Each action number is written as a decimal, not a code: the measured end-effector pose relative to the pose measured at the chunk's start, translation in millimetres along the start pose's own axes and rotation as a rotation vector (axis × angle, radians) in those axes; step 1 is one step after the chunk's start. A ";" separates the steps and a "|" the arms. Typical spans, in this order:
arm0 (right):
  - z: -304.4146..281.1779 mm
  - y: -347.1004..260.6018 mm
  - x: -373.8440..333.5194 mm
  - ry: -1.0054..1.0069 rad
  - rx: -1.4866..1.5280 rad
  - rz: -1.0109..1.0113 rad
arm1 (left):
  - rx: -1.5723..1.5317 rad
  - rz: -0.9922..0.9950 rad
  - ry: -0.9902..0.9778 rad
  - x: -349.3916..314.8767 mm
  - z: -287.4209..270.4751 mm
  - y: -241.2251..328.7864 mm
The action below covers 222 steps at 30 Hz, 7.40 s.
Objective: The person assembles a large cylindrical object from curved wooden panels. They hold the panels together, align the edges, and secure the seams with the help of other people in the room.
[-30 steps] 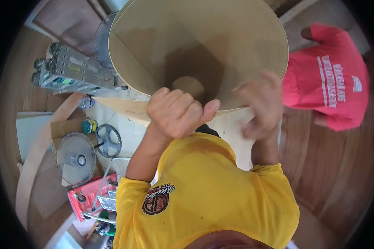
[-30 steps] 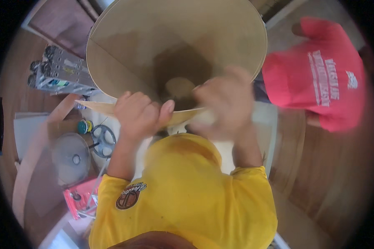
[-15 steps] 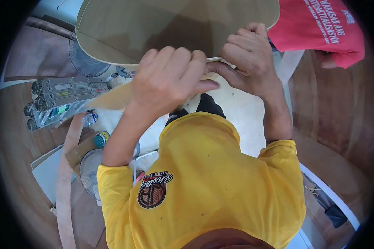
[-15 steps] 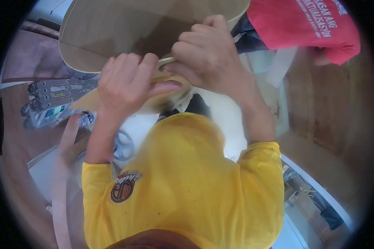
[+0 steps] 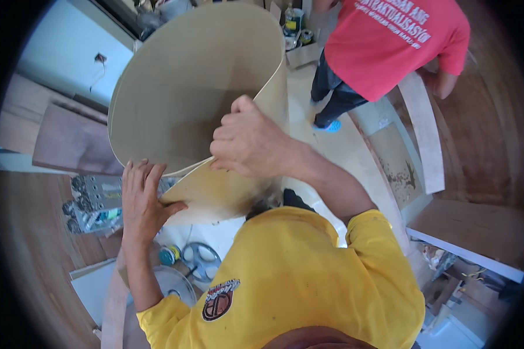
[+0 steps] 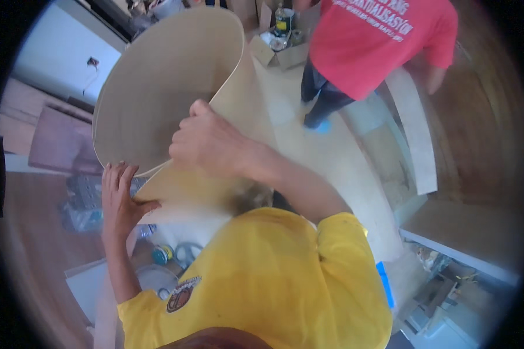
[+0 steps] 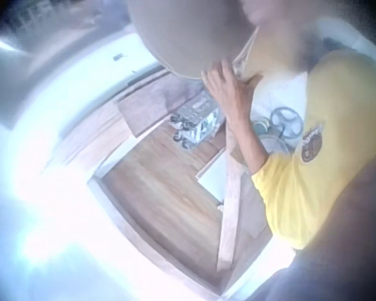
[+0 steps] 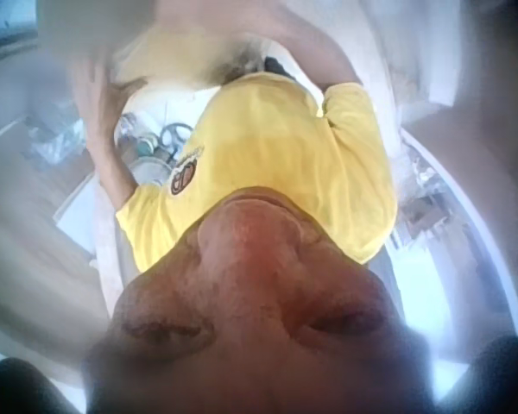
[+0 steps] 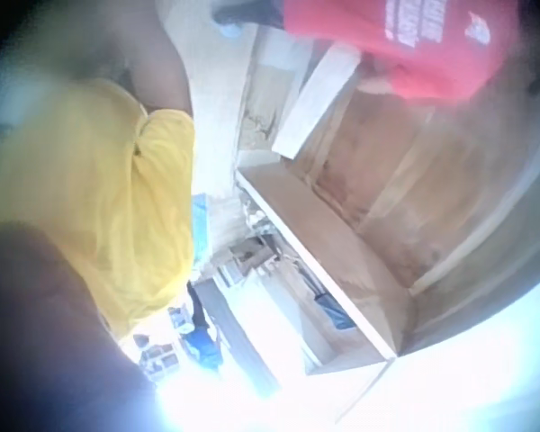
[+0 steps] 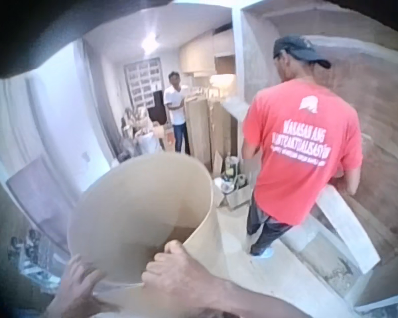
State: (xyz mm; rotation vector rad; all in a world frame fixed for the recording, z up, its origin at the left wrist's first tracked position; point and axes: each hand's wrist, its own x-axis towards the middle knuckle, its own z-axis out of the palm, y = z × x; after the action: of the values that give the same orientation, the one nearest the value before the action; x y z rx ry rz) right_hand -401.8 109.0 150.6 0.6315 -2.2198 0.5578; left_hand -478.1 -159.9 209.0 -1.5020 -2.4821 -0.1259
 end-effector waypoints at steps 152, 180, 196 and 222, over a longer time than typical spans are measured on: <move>223.6 -517.4 -620.3 -0.475 0.072 2.219 | -0.259 0.120 0.263 -8.7 43.0 31.9; 227.8 -504.9 -627.5 -0.759 0.125 1.856 | -0.267 0.146 0.301 -8.2 39.9 30.8; 176.4 -342.2 -548.9 0.832 0.411 2.277 | -0.285 0.200 0.281 -3.5 34.6 33.3; 313.9 -450.3 -506.7 0.624 0.389 2.668 | -0.052 0.472 0.179 -4.6 -14.2 55.6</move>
State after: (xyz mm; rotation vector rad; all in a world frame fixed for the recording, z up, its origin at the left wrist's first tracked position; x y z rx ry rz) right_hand -2.7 -286.3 -341.8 -2.3931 -0.8736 1.7653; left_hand -424.7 -140.5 218.9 -1.9550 -1.9427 -0.2291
